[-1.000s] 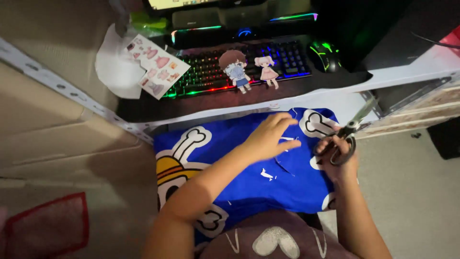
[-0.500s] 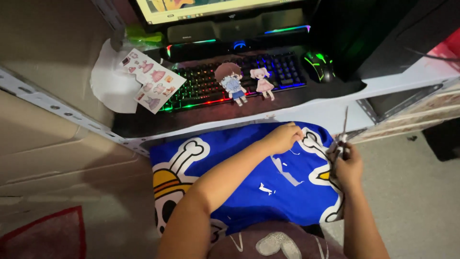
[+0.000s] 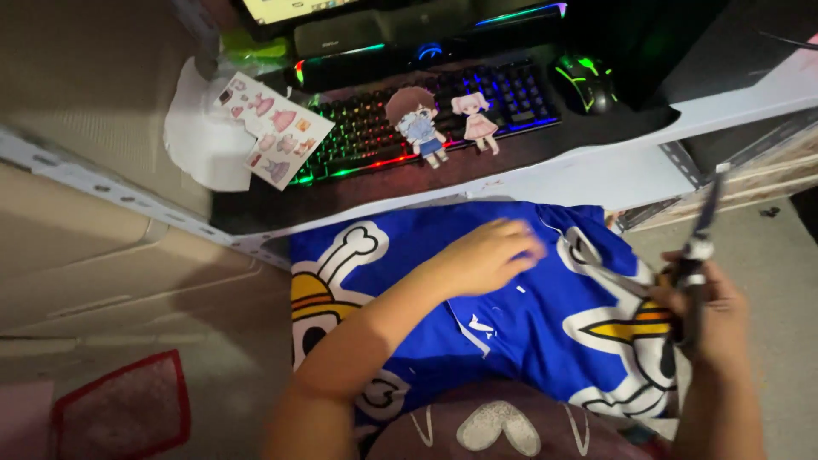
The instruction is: Using scissors to carefully cut out small paper doll clothes from a printed sheet of paper.
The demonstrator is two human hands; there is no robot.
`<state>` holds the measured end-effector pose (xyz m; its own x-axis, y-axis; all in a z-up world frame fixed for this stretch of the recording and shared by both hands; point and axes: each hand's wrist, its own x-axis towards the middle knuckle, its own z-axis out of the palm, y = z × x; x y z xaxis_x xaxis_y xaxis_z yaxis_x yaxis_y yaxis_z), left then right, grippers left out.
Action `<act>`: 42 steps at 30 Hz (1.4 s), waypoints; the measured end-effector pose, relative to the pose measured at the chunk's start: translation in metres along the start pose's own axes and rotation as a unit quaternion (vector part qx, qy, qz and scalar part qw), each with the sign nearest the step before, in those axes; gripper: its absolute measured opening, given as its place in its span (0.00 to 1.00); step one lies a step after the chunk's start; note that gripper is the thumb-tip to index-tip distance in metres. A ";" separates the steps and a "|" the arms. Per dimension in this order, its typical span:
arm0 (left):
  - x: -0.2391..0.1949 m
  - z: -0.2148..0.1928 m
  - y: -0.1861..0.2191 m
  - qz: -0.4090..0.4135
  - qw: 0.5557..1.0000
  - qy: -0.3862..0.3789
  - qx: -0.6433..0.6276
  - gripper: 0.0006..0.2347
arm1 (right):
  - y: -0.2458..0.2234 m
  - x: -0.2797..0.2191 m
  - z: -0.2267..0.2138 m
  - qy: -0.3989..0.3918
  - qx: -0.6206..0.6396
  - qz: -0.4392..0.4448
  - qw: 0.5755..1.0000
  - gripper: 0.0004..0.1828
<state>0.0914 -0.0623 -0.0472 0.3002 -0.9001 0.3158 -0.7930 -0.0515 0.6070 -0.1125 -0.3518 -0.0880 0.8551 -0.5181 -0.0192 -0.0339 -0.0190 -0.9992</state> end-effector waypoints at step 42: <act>-0.167 -0.213 -0.072 -0.418 0.734 0.535 -0.009 0.13 | 0.047 0.020 0.115 -0.013 -0.048 -0.054 0.997 0.32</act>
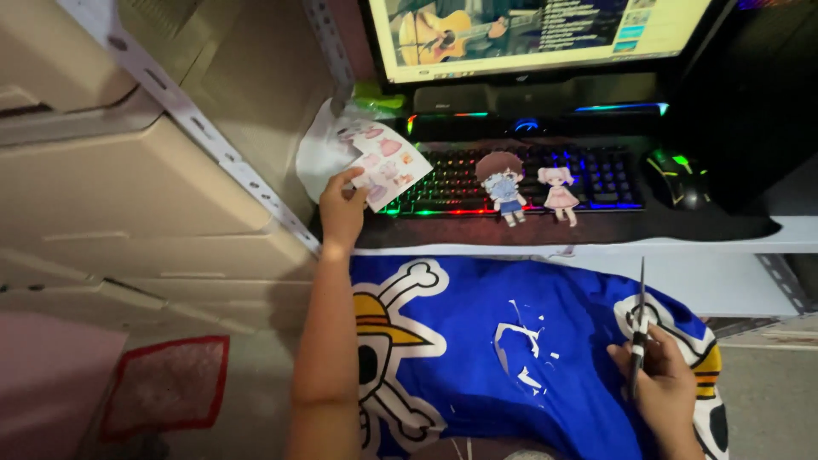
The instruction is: Using scissors to carefully cut out small paper doll clothes from a printed sheet of paper.
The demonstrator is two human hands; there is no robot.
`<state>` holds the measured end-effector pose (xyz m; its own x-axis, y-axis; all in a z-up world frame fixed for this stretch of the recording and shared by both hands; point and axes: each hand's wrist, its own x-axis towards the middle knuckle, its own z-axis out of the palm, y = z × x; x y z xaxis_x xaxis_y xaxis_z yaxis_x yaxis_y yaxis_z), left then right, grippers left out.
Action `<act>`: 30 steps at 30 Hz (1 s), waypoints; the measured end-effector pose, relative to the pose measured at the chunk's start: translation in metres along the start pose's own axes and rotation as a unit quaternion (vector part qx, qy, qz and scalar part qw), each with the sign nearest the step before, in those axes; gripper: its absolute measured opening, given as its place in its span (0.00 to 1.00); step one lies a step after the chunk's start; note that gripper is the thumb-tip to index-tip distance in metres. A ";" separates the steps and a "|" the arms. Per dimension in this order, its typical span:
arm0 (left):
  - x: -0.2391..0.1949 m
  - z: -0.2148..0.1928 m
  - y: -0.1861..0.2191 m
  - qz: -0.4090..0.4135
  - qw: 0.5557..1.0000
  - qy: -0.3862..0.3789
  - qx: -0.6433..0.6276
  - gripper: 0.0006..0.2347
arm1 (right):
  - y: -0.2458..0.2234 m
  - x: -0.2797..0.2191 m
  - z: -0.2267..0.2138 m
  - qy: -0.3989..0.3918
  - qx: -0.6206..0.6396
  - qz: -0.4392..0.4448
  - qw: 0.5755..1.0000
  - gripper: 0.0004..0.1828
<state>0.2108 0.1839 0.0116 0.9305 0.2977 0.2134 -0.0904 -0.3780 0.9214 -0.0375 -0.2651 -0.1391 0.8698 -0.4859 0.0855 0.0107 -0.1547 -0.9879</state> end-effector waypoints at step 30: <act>-0.214 0.028 0.090 0.377 0.913 -0.092 -0.124 0.17 | -0.160 -0.047 0.040 -0.485 0.043 -0.023 0.873 0.48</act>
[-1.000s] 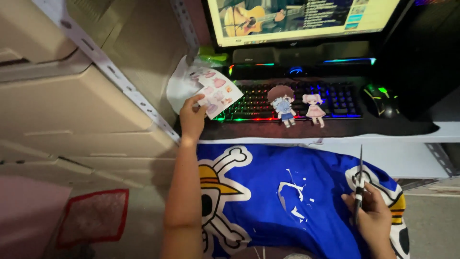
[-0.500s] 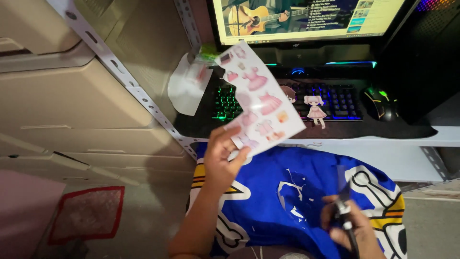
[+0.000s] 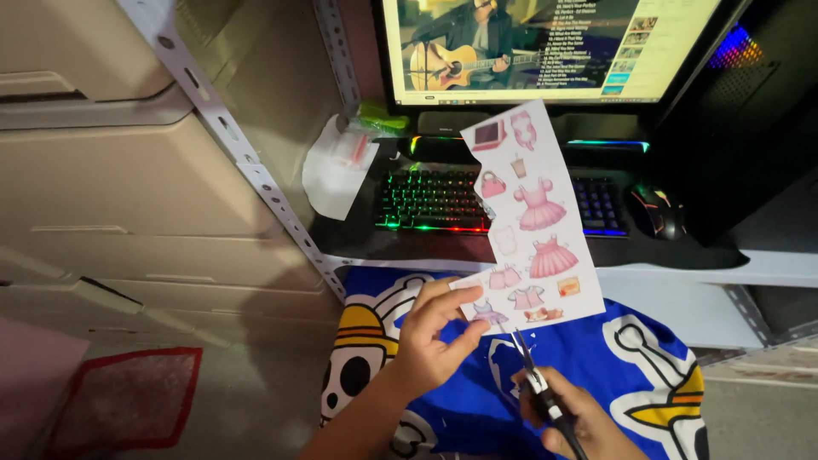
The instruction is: Using scissors to carefully cut out small paper doll clothes from a printed sheet of paper.
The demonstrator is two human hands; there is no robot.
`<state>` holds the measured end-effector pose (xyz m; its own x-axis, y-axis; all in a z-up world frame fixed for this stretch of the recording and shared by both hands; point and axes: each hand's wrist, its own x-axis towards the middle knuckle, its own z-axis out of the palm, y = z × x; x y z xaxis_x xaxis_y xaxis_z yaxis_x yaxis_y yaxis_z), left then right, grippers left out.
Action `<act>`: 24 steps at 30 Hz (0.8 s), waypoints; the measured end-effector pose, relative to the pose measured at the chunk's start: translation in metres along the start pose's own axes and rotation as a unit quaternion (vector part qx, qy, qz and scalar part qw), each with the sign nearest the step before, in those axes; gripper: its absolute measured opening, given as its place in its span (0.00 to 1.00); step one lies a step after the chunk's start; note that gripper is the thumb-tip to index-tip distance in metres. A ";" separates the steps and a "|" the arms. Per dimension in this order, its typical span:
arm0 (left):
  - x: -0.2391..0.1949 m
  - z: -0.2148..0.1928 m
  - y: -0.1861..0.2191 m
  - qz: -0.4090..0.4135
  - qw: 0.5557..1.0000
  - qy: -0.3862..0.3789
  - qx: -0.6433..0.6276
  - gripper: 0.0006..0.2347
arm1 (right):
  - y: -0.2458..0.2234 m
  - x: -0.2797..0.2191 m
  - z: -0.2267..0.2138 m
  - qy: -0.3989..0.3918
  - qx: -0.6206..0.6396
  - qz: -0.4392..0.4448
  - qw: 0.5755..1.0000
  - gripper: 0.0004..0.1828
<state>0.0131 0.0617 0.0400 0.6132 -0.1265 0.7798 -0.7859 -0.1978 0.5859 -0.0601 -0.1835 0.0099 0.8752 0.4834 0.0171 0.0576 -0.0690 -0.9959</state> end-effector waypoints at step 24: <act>-0.007 0.005 0.010 0.020 0.999 -0.032 -0.014 0.15 | 0.027 0.001 -0.003 0.039 -0.019 0.046 0.998 0.48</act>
<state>0.0014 0.0558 0.0386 0.5847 -0.1950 0.7874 -0.8110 -0.1636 0.5617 -0.0564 -0.1877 -0.0167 0.9126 0.4035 -0.0668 -0.0090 -0.1435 -0.9896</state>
